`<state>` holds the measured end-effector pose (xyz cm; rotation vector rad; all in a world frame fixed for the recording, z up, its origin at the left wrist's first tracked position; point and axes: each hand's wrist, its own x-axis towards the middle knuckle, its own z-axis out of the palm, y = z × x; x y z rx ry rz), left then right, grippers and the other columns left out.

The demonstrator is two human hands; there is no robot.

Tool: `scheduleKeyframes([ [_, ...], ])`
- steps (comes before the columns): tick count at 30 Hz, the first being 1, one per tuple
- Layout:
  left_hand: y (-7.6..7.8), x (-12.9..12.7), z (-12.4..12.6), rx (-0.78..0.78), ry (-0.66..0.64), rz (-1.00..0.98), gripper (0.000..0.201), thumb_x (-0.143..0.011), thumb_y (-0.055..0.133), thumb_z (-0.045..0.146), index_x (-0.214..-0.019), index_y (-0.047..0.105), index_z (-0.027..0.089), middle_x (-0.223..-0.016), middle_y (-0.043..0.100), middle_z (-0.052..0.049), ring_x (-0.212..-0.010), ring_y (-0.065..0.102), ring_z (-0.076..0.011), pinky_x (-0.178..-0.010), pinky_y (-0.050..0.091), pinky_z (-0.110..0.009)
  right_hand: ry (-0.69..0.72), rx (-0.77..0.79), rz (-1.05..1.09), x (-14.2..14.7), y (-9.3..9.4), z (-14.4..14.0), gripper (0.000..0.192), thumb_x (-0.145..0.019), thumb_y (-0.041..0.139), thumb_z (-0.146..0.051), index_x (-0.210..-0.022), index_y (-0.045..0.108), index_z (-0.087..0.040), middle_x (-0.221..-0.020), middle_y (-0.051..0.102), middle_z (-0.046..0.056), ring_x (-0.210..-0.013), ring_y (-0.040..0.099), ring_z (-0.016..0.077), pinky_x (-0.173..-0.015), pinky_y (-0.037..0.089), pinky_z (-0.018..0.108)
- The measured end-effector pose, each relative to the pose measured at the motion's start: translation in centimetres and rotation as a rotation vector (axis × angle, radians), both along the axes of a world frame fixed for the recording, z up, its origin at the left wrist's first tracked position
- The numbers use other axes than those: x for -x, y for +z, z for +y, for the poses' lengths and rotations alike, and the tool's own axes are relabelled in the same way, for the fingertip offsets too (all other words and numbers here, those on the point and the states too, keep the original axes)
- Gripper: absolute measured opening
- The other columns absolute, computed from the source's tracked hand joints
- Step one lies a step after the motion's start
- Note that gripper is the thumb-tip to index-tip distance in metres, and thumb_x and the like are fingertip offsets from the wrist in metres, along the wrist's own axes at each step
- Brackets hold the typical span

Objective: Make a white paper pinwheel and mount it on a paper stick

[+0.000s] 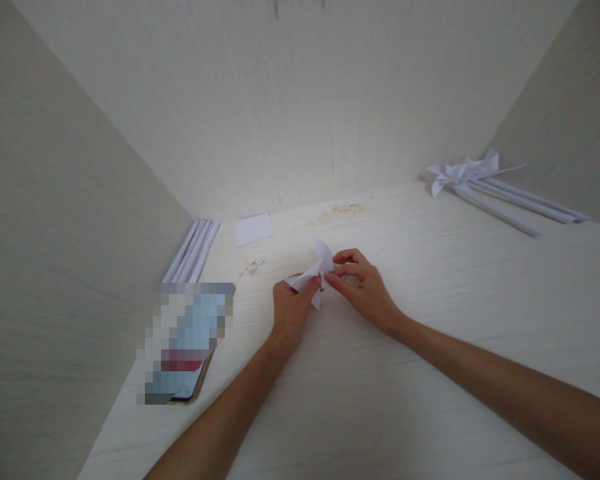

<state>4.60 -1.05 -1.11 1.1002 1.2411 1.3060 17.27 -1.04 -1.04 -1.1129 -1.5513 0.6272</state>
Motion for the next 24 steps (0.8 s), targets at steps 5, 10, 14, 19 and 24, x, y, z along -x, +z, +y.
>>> scheduleKeyframes([
  [5, -0.5, 0.1, 0.1, -0.025, -0.015, 0.016, 0.018, -0.059, 0.065, 0.030, -0.058, 0.064, 0.012, -0.052, 0.057, 0.000, -0.053, 0.052, -0.0114, -0.055, 0.043, -0.024, -0.004, -0.013, 0.028, 0.1, -0.1, 0.0, 0.012, -0.070, 0.059, -0.021, -0.058, 0.063, -0.018, -0.081, 0.052, 0.004, -0.080, 0.052, 0.0150, -0.074, 0.043, 0.031],
  [10, -0.2, 0.1, 0.1, -0.003, -0.024, 0.002, 0.013, -0.058, 0.064, 0.026, -0.057, 0.064, 0.013, -0.047, 0.053, 0.002, -0.050, 0.052, -0.0108, -0.054, 0.042, -0.023, 0.006, -0.039, 0.013, 0.0, -0.1, -0.1, 0.013, -0.069, 0.060, -0.020, -0.057, 0.062, -0.017, -0.080, 0.052, 0.003, -0.078, 0.053, 0.0140, -0.073, 0.043, 0.030],
  [14, 0.2, 0.1, 0.0, 0.025, -0.028, 0.003, 0.010, -0.056, 0.065, 0.023, -0.057, 0.065, 0.013, -0.048, 0.056, 0.001, -0.049, 0.051, -0.0102, -0.051, 0.040, -0.022, -0.001, -0.050, -0.013, 0.0, 0.1, -0.2, 0.013, -0.070, 0.059, -0.018, -0.057, 0.062, -0.017, -0.078, 0.052, 0.003, -0.077, 0.052, 0.0137, -0.072, 0.043, 0.029],
  [19, 0.2, 0.1, 0.1, 0.022, -0.032, -0.012, 0.009, -0.056, 0.065, 0.022, -0.057, 0.065, 0.013, -0.049, 0.057, 0.001, -0.049, 0.050, -0.0101, -0.051, 0.038, -0.022, -0.005, -0.062, -0.035, 0.1, 0.1, -0.2, 0.013, -0.070, 0.058, -0.019, -0.057, 0.061, -0.018, -0.077, 0.053, 0.003, -0.075, 0.052, 0.0136, -0.069, 0.044, 0.029],
  [24, 0.8, -0.1, -0.2, 0.004, -0.018, 0.008, 0.010, -0.053, 0.066, 0.022, -0.058, 0.066, 0.012, -0.050, 0.058, 0.000, -0.048, 0.049, -0.0094, -0.048, 0.036, -0.021, -0.031, -0.105, -0.066, 0.1, 0.2, -0.4, 0.013, -0.070, 0.058, -0.018, -0.057, 0.060, -0.018, -0.078, 0.052, 0.003, -0.075, 0.052, 0.0144, -0.068, 0.044, 0.030],
])
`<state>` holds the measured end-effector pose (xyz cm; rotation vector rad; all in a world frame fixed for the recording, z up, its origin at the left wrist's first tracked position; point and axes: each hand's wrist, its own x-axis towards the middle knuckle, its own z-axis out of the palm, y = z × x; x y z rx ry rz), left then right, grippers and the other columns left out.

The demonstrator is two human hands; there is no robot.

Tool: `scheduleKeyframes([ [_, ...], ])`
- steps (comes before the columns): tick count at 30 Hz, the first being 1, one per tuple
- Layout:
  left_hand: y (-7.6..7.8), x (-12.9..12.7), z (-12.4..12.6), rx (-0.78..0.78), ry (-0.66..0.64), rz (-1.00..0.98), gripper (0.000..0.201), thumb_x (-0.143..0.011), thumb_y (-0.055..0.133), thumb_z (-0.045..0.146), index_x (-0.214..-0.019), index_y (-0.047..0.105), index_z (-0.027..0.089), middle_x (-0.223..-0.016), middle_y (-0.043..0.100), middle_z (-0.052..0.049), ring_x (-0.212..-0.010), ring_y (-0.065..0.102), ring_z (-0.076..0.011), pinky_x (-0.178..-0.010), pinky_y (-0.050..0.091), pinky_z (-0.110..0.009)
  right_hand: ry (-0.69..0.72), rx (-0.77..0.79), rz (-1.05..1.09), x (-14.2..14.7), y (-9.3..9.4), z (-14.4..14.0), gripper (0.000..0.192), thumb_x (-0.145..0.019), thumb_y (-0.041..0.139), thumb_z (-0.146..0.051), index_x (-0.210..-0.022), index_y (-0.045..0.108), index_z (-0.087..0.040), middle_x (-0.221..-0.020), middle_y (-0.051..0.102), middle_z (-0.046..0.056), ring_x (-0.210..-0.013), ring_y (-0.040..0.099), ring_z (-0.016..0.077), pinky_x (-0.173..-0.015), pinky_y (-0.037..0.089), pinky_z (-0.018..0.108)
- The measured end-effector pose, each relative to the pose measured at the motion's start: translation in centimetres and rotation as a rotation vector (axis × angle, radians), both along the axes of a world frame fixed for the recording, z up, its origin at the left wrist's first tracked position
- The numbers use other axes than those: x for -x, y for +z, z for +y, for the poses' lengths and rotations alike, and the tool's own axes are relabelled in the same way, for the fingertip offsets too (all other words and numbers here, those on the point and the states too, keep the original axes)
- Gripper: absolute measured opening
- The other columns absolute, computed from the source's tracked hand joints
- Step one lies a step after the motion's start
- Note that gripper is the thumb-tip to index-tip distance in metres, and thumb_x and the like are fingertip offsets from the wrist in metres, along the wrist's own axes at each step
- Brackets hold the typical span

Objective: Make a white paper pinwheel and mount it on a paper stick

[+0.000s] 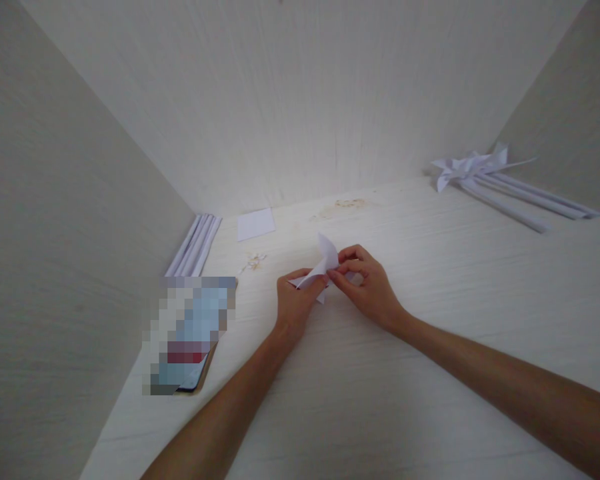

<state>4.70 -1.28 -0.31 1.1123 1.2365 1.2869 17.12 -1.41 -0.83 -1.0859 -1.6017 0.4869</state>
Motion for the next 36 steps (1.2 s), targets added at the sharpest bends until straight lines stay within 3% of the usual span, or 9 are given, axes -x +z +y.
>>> scheduleKeyframes([
  [6, 0.2, 0.0, -0.2, -0.016, 0.045, 0.038, 0.010, -0.053, 0.067, 0.021, -0.057, 0.065, 0.011, -0.050, 0.058, -0.001, -0.047, 0.047, -0.0088, -0.046, 0.034, -0.021, 0.003, -0.058, -0.014, 0.0, 0.2, -0.2, 0.013, -0.070, 0.059, -0.017, -0.057, 0.060, -0.019, -0.081, 0.051, 0.003, -0.079, 0.051, 0.0152, -0.071, 0.044, 0.032],
  [9, -0.2, 0.1, 0.1, -0.021, 0.057, -0.044, 0.010, -0.055, 0.067, 0.021, -0.057, 0.064, 0.012, -0.051, 0.059, -0.001, -0.049, 0.049, -0.0092, -0.049, 0.037, -0.021, -0.010, -0.024, 0.120, 0.2, 0.3, -0.2, 0.008, -0.066, 0.063, -0.019, -0.061, 0.058, -0.019, -0.086, 0.050, 0.004, -0.086, 0.051, 0.0160, -0.076, 0.043, 0.033],
  [14, -0.5, 0.1, 0.5, -0.039, 0.072, -0.275, 0.014, -0.057, 0.066, 0.022, -0.068, 0.066, 0.015, -0.064, 0.064, -0.001, -0.060, 0.055, -0.0110, -0.062, 0.043, -0.024, 0.090, 0.278, 0.711, 1.3, -0.2, -0.5, 0.040, -0.054, 0.072, -0.022, -0.082, 0.043, -0.024, -0.093, 0.052, 0.000, -0.084, 0.054, 0.0133, -0.073, 0.046, 0.030],
  [18, -0.5, 0.0, 0.3, -0.101, -0.021, -0.322, 0.019, -0.058, 0.066, 0.019, -0.077, 0.067, 0.016, -0.079, 0.065, -0.003, -0.077, 0.057, -0.0133, -0.074, 0.043, -0.026, 0.236, 0.487, 0.905, 2.0, -0.4, -0.9, 0.048, -0.056, 0.071, -0.021, -0.091, 0.039, -0.025, -0.075, 0.060, -0.004, -0.070, 0.058, 0.0107, -0.068, 0.046, 0.027],
  [23, -0.5, 0.0, 0.0, -0.081, -0.140, -0.229, 0.019, -0.060, 0.065, 0.024, -0.077, 0.066, 0.014, -0.090, 0.064, -0.007, -0.084, 0.057, -0.0176, -0.078, 0.042, -0.030, 0.229, 0.532, 0.917, 1.8, 0.1, -0.8, 0.035, -0.057, 0.069, -0.023, -0.081, 0.044, -0.022, -0.062, 0.060, -0.006, -0.056, 0.055, 0.0080, -0.057, 0.043, 0.023],
  [28, -0.4, 0.3, 0.0, -0.030, -0.196, -0.208, 0.023, -0.059, 0.065, 0.024, -0.081, 0.066, 0.015, -0.082, 0.065, -0.005, -0.077, 0.058, -0.0167, -0.074, 0.043, -0.029, 0.187, 0.486, 0.880, 1.2, -0.2, -0.3, 0.037, -0.057, 0.069, -0.022, -0.085, 0.043, -0.022, -0.058, 0.059, -0.007, -0.050, 0.053, 0.0079, -0.050, 0.042, 0.022],
  [32, 0.5, 0.6, 0.0, 0.038, -0.320, -0.324, 0.017, -0.060, 0.060, 0.026, -0.072, 0.066, 0.015, -0.073, 0.066, -0.004, -0.073, 0.058, -0.0170, -0.066, 0.044, -0.027, 0.176, 0.452, 0.732, -0.1, -0.3, 0.5, 0.046, -0.057, 0.068, -0.021, -0.093, 0.041, -0.024, -0.059, 0.057, -0.008, -0.049, 0.052, 0.0083, -0.047, 0.041, 0.021],
  [36, 1.1, 0.9, 0.3, 0.163, -0.311, -0.348, 0.018, -0.059, 0.059, 0.032, -0.062, 0.064, 0.014, -0.062, 0.063, -0.004, -0.061, 0.056, -0.0145, -0.055, 0.042, -0.025, 0.296, 0.477, 0.540, -1.2, 0.1, 1.0, 0.051, -0.058, 0.065, -0.017, -0.101, 0.038, -0.024, -0.057, 0.053, -0.009, -0.046, 0.051, 0.0081, -0.042, 0.038, 0.020],
])
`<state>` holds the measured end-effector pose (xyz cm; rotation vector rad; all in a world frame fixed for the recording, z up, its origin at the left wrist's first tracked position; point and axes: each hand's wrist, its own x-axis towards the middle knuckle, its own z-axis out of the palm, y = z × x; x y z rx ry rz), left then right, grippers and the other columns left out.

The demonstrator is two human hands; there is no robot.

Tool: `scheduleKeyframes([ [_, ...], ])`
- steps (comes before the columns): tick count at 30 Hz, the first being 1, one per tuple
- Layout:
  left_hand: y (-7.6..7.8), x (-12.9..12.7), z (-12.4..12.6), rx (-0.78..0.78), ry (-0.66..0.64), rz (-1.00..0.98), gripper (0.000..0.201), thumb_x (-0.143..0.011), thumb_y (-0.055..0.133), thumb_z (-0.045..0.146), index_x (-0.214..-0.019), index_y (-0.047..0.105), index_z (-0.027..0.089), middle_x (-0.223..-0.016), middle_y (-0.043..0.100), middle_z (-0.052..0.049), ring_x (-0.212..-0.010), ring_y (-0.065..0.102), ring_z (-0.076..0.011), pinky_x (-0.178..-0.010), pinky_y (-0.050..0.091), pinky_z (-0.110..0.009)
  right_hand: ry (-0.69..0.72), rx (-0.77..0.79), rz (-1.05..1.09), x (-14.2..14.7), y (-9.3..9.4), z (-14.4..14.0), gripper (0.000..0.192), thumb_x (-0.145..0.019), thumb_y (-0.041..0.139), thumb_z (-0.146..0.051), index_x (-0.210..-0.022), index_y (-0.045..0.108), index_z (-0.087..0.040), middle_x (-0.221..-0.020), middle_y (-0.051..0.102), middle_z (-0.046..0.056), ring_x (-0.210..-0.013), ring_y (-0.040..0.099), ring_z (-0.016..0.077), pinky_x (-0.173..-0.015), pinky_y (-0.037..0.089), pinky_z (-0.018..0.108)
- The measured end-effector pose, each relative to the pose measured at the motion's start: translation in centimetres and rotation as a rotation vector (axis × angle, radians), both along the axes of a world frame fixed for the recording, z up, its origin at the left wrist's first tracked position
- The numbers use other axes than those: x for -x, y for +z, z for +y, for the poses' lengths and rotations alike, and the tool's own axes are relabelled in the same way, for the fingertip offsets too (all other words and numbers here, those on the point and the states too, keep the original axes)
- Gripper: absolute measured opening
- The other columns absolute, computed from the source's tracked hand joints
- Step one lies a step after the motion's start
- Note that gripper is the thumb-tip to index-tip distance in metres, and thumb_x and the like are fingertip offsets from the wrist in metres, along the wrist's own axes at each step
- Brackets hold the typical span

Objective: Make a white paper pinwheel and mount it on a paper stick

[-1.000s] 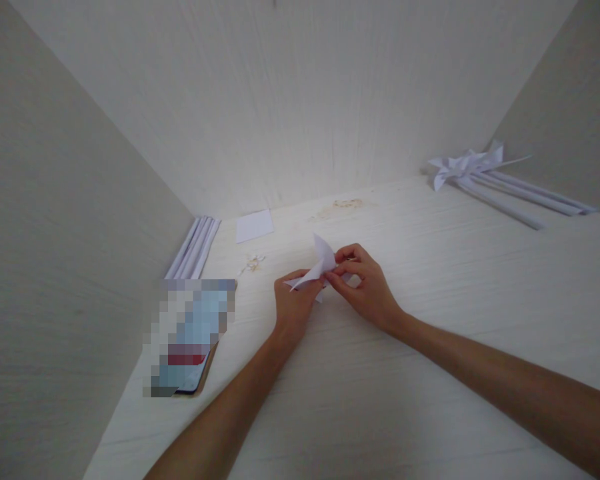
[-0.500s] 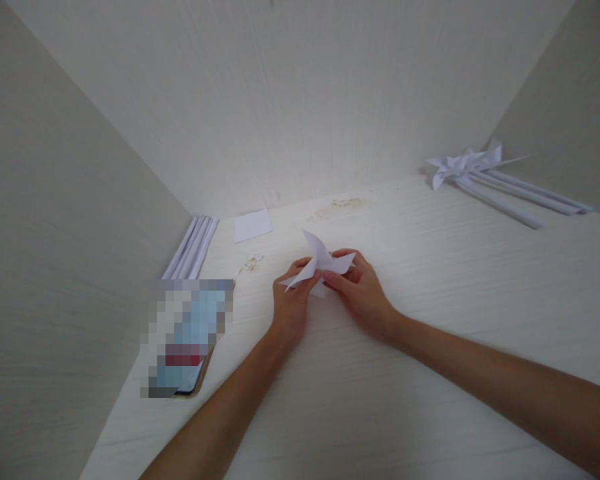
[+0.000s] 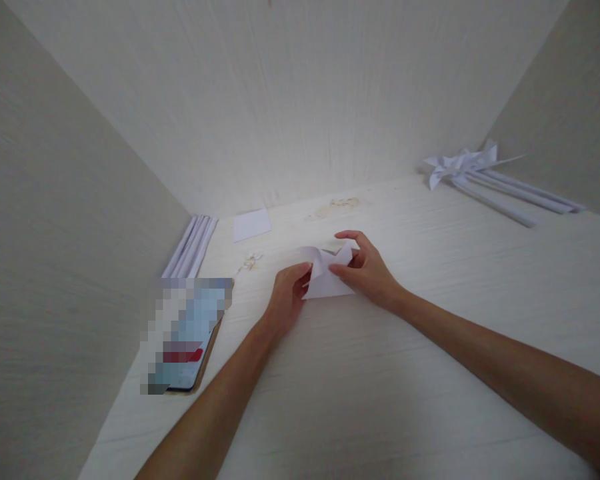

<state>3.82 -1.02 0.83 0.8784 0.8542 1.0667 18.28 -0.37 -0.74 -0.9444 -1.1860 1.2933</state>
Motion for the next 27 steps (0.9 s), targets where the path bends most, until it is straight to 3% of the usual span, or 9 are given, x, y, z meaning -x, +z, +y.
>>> scheduleKeyframes([
  [5, -0.29, -0.08, 0.50, 0.044, -0.012, 0.183, 0.011, -0.051, 0.067, 0.022, -0.055, 0.062, 0.013, -0.049, 0.057, 0.000, -0.045, 0.049, -0.0088, -0.050, 0.038, -0.022, 0.126, -0.047, -0.063, -0.42, 0.06, 0.26, 0.055, -0.058, 0.063, -0.013, -0.105, 0.036, -0.024, -0.058, 0.054, -0.009, -0.047, 0.053, 0.0088, -0.042, 0.039, 0.019],
  [12, 0.15, -0.13, 0.57, 0.109, -0.024, 0.129, 0.014, -0.049, 0.067, 0.018, -0.061, 0.066, 0.011, -0.055, 0.064, -0.004, -0.051, 0.056, -0.0127, -0.059, 0.043, -0.027, 0.145, -0.070, -0.043, -0.25, 0.19, 0.16, 0.060, -0.059, 0.064, -0.015, -0.110, 0.034, -0.023, -0.061, 0.056, -0.008, -0.052, 0.056, 0.0099, -0.046, 0.043, 0.021],
  [27, 0.14, 0.22, 1.05, 0.210, -0.058, 0.181, 0.005, -0.045, 0.063, 0.008, -0.049, 0.061, 0.010, -0.047, 0.059, -0.004, -0.049, 0.053, -0.0115, -0.052, 0.039, -0.024, 0.227, -0.066, -0.054, -0.34, -0.06, 0.21, 0.065, -0.060, 0.066, -0.017, -0.113, 0.030, -0.025, -0.065, 0.059, -0.006, -0.053, 0.057, 0.0106, -0.047, 0.044, 0.022],
])
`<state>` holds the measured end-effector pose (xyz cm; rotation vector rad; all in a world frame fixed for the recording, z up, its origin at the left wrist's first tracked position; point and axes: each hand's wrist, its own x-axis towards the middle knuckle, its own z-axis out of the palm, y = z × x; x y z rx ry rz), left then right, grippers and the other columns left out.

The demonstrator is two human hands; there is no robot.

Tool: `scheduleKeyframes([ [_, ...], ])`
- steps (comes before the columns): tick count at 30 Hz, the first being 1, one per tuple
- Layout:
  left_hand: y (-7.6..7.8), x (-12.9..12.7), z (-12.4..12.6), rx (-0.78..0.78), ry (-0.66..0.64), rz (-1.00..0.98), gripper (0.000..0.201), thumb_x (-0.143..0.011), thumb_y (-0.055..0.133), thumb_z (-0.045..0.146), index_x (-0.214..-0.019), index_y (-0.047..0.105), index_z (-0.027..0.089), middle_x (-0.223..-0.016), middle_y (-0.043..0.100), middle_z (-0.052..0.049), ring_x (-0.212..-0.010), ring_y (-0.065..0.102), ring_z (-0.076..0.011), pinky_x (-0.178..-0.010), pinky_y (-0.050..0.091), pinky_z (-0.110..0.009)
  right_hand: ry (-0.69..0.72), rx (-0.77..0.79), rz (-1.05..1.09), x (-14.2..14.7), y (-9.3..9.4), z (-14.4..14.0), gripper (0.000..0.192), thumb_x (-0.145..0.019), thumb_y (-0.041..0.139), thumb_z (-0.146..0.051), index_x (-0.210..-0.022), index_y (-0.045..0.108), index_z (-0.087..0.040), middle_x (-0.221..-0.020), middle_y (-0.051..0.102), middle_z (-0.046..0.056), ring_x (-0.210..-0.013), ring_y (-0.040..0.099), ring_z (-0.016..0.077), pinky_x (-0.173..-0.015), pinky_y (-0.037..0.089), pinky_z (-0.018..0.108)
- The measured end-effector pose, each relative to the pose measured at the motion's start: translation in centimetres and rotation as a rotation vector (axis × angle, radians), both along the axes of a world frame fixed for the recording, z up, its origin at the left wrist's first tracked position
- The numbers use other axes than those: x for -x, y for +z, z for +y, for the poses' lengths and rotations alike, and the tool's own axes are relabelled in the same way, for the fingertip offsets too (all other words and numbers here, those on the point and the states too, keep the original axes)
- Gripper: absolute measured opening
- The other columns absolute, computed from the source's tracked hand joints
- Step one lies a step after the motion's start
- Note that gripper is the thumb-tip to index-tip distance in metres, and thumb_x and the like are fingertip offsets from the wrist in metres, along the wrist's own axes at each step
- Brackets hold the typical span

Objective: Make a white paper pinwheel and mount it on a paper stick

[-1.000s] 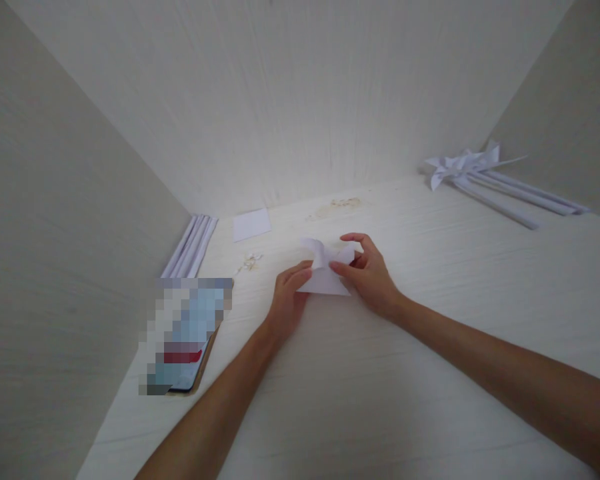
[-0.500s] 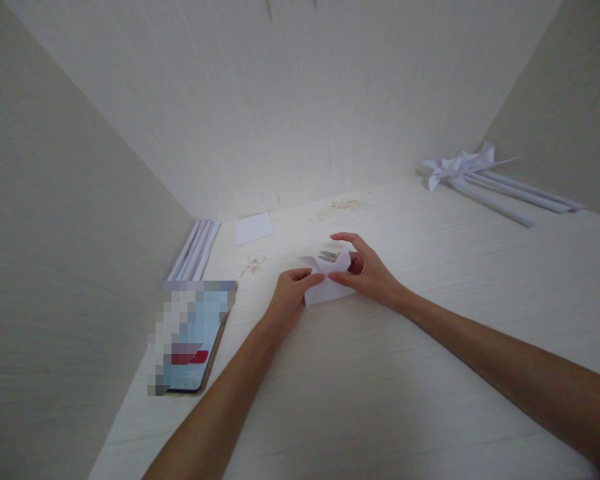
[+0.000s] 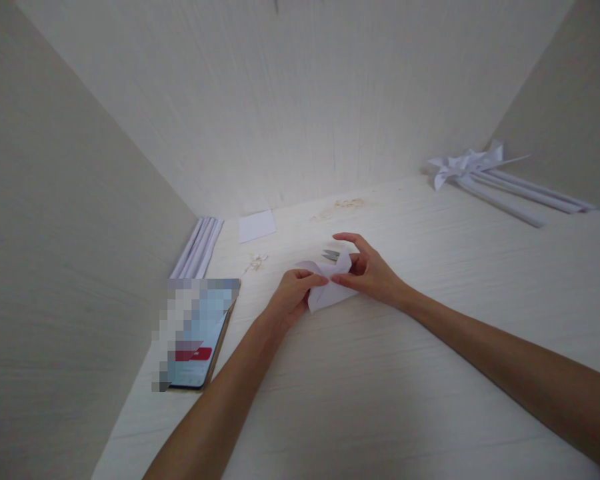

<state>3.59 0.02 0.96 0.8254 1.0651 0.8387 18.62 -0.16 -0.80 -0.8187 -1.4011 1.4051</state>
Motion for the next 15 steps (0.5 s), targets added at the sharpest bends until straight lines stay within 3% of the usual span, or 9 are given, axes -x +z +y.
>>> scheduleKeyframes([
  [3, -0.1, -0.1, 0.0, -0.012, 0.045, -0.011, 0.005, -0.047, 0.063, 0.008, -0.047, 0.059, 0.010, -0.047, 0.058, -0.003, -0.048, 0.052, -0.0108, -0.052, 0.039, -0.024, -0.052, -0.061, 0.002, -0.1, -0.2, 0.2, 0.058, -0.061, 0.067, -0.019, -0.108, 0.033, -0.026, -0.074, 0.060, -0.004, -0.062, 0.059, 0.0109, -0.055, 0.047, 0.024],
  [7, -0.2, -0.3, 0.1, -0.003, 0.213, -0.144, 0.004, -0.051, 0.060, 0.007, -0.051, 0.058, 0.010, -0.052, 0.059, -0.003, -0.050, 0.053, -0.0105, -0.056, 0.043, -0.024, -0.203, -0.188, 0.049, 0.1, -0.3, 0.2, 0.051, -0.055, 0.071, -0.017, -0.094, 0.040, -0.027, -0.110, 0.051, 0.002, -0.098, 0.053, 0.0133, -0.076, 0.046, 0.027],
  [9, -0.2, -0.4, 0.2, 0.001, 0.273, -0.232, 0.006, -0.052, 0.058, 0.006, -0.057, 0.059, 0.011, -0.059, 0.062, -0.003, -0.055, 0.055, -0.0109, -0.061, 0.044, -0.024, -0.172, -0.158, 0.056, 0.4, -0.5, -0.1, 0.045, -0.055, 0.070, -0.017, -0.089, 0.043, -0.026, -0.120, 0.044, 0.004, -0.103, 0.051, 0.0151, -0.076, 0.047, 0.028],
  [13, -0.1, -0.4, 0.2, 0.001, 0.353, -0.322, 0.008, -0.055, 0.056, 0.006, -0.061, 0.056, 0.012, -0.063, 0.061, -0.002, -0.059, 0.055, -0.0102, -0.062, 0.043, -0.022, -0.004, -0.123, -0.024, 1.3, -0.9, -0.9, 0.021, -0.062, 0.063, -0.016, -0.080, 0.053, -0.022, -0.119, 0.043, 0.006, -0.107, 0.048, 0.0175, -0.076, 0.049, 0.031],
  [15, -0.1, -0.4, 0.2, 0.005, 0.388, -0.344, 0.009, -0.056, 0.056, 0.005, -0.060, 0.055, 0.012, -0.061, 0.059, 0.000, -0.058, 0.053, -0.0089, -0.060, 0.043, -0.021, -0.023, -0.125, -0.059, 1.6, -1.0, -1.1, 0.017, -0.063, 0.061, -0.014, -0.078, 0.058, -0.021, -0.120, 0.041, 0.006, -0.107, 0.048, 0.0176, -0.077, 0.049, 0.031],
])
